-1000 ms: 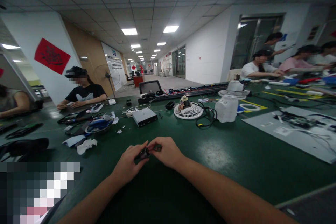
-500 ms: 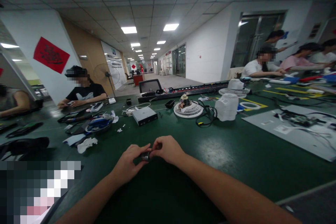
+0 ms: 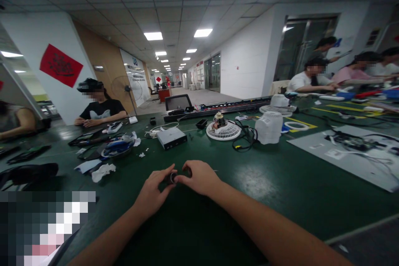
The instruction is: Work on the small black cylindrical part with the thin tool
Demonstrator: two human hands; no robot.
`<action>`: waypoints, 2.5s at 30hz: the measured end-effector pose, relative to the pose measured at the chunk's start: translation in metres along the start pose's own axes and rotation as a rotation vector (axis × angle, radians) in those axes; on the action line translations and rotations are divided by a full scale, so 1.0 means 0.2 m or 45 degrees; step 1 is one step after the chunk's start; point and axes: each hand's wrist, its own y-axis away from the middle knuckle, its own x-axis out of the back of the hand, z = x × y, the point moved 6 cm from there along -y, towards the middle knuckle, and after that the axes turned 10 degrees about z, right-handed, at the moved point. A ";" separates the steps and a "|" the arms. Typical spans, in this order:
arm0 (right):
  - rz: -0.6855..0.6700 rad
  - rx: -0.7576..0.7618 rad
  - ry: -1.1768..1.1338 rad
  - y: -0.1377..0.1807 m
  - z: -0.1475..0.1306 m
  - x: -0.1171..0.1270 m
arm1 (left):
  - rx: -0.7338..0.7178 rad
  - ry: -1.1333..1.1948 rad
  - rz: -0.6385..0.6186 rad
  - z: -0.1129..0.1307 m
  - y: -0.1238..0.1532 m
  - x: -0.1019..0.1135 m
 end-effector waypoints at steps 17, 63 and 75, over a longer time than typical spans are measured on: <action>0.496 0.010 -0.786 0.00 0.04 0.14 | 0.255 -0.009 0.196 -0.10 -0.01 0.04; 0.236 0.193 -0.594 0.02 -0.05 0.07 | 0.191 -0.037 0.019 -0.09 0.00 -0.01; 0.184 0.192 -0.528 0.02 -0.05 0.06 | 0.160 -0.179 -0.091 -0.08 0.00 -0.03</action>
